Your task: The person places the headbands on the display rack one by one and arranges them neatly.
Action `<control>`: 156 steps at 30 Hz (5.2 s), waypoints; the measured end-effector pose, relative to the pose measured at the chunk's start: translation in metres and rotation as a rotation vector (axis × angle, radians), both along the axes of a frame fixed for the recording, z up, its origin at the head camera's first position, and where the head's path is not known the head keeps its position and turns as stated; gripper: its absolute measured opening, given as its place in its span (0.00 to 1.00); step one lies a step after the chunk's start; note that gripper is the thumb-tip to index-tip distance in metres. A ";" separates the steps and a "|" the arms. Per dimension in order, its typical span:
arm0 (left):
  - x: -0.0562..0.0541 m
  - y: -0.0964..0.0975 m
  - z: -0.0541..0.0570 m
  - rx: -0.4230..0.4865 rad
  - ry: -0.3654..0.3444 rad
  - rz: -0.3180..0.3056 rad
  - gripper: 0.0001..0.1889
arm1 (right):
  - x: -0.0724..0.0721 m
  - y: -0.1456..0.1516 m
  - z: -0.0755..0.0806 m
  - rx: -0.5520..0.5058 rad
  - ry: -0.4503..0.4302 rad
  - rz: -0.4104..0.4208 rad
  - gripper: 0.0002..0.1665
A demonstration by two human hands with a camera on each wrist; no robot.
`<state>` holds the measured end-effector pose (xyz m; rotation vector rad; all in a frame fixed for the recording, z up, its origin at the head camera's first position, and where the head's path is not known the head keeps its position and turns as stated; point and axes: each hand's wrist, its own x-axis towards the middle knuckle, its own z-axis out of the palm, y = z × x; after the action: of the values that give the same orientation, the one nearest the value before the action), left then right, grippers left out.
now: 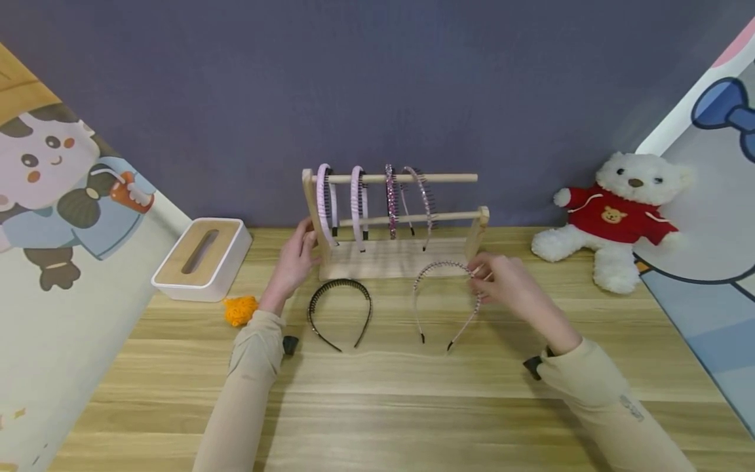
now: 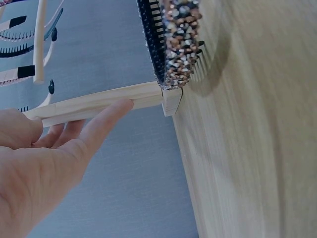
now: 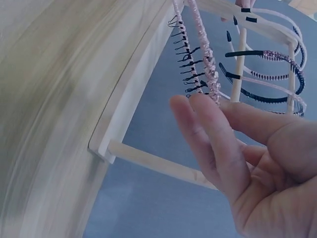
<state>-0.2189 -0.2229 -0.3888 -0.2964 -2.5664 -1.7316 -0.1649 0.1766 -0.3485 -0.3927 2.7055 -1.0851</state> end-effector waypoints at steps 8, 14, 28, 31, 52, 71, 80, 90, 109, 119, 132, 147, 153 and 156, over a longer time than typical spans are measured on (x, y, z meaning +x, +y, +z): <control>0.001 0.000 0.002 -0.002 0.001 -0.002 0.27 | 0.002 0.006 0.008 0.029 0.032 0.003 0.17; 0.001 0.001 0.002 -0.005 0.001 -0.002 0.27 | 0.004 0.012 0.013 -0.008 0.035 -0.014 0.18; 0.002 -0.001 0.001 -0.003 -0.008 -0.004 0.28 | 0.008 0.020 0.023 -0.046 0.058 -0.056 0.17; 0.002 -0.001 0.001 -0.007 -0.004 0.000 0.27 | 0.009 0.022 0.026 -0.052 0.082 -0.067 0.18; 0.001 0.000 0.002 -0.002 0.011 -0.005 0.27 | 0.018 0.025 0.042 -0.053 0.384 -0.170 0.21; -0.001 0.000 0.000 0.008 0.006 0.000 0.27 | 0.022 0.027 0.058 -0.082 0.419 -0.255 0.21; -0.001 0.001 -0.001 0.021 0.011 0.018 0.26 | 0.022 0.026 0.065 -0.093 0.451 -0.286 0.21; 0.001 0.001 0.002 0.031 0.006 0.016 0.27 | 0.024 0.028 0.071 -0.109 0.481 -0.326 0.22; 0.000 0.000 -0.001 0.021 0.014 0.005 0.26 | 0.013 0.022 0.080 -0.124 0.566 -0.360 0.22; 0.000 0.000 -0.001 0.034 0.012 0.003 0.26 | 0.007 0.019 0.080 -0.151 0.620 -0.374 0.21; 0.000 0.000 0.000 0.014 0.004 0.005 0.26 | -0.002 0.014 0.088 -0.139 0.668 -0.370 0.20; -0.001 0.000 -0.002 0.013 0.007 0.009 0.26 | -0.009 0.000 0.098 -0.151 0.689 -0.329 0.20; -0.001 0.000 -0.002 0.013 0.008 0.009 0.26 | -0.012 -0.008 0.102 -0.170 0.689 -0.314 0.20; -0.001 0.000 -0.002 0.012 0.011 0.006 0.26 | -0.014 -0.012 0.103 -0.181 0.683 -0.309 0.20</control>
<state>-0.2197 -0.2233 -0.3909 -0.2963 -2.5460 -1.7379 -0.1790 0.1644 -0.2457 -0.4494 3.3552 -1.5128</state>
